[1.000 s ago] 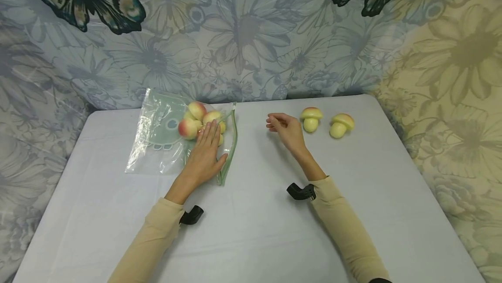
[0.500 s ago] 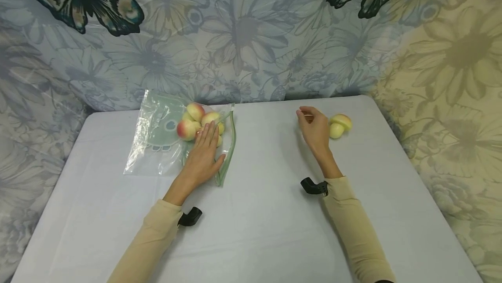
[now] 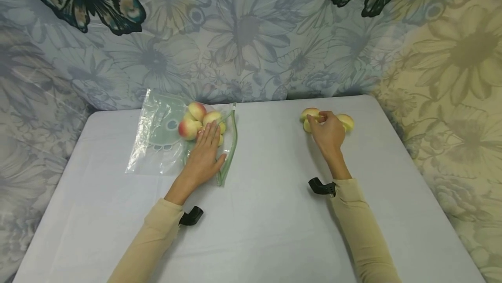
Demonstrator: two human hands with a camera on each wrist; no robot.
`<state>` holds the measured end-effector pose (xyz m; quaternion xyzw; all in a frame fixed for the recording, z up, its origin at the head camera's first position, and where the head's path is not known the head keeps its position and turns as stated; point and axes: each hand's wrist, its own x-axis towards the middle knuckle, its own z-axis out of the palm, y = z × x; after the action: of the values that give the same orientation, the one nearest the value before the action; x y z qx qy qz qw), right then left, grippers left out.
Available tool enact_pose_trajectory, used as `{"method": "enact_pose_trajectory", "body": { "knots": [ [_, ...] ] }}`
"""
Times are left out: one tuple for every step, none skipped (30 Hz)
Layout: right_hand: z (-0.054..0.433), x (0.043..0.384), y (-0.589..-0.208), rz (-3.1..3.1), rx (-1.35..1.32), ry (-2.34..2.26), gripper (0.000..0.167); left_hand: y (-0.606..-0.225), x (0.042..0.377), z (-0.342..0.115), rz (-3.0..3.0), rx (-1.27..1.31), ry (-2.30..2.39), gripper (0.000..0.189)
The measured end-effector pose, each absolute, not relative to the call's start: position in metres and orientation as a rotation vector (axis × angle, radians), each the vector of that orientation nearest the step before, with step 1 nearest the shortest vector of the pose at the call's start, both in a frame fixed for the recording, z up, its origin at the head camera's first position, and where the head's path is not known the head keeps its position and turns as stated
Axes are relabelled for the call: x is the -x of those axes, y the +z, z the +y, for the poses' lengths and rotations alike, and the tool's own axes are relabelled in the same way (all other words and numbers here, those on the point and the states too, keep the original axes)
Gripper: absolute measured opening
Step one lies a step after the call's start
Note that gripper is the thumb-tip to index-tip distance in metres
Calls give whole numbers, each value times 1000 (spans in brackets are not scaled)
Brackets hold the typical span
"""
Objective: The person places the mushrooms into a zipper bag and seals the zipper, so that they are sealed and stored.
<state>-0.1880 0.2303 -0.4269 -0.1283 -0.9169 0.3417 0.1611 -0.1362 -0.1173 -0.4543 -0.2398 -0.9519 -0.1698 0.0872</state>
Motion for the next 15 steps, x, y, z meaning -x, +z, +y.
{"method": "enact_pose_trajectory", "body": {
  "knots": [
    [231, 188, -428, -2633, 382, 964, 55, -454, 136, -117, -2834, 715, -500, 79],
    [231, 189, -428, -2645, 397, 955, 57, -454, 136, -117, -2833, 717, -496, 79],
    [231, 189, -429, -2658, 411, 948, 58, -454, 136, -117, -2830, 718, -497, 79],
    [231, 190, -429, -2672, 420, 941, 60, -454, 136, -117, -2829, 718, -495, 79],
    [231, 190, -429, -2682, 431, 941, 62, -453, 136, -117, -2830, 717, -494, 80],
    [232, 191, -430, -2696, 444, 938, 65, -453, 135, -117, -2831, 714, -493, 80],
    [232, 191, -431, -2709, 454, 935, 69, -453, 135, -116, -2832, 713, -494, 81],
    [232, 191, -432, -2726, 461, 934, 74, -453, 135, -116, -2832, 712, -494, 80],
    [232, 191, -433, -2745, 472, 939, 78, -453, 135, -116, -2829, 712, -499, 81],
    [232, 192, -434, -2765, 483, 944, 83, -453, 135, -116, -2827, 711, -499, 81],
    [232, 192, -435, -2784, 493, 957, 87, -453, 135, -116, -2821, 712, -505, 81],
    [232, 192, -436, -2804, 501, 969, 90, -453, 135, -116, -2813, 712, -509, 80],
    [232, 193, -437, -2818, 507, 988, 92, -454, 134, -116, -2803, 715, -512, 80],
    [233, 194, -439, -2831, 513, 1005, 93, -454, 134, -116, -2794, 716, -516, 79],
    [233, 194, -440, -2840, 519, 1020, 94, -454, 134, -116, -2785, 720, -519, 79]
  ]
}}
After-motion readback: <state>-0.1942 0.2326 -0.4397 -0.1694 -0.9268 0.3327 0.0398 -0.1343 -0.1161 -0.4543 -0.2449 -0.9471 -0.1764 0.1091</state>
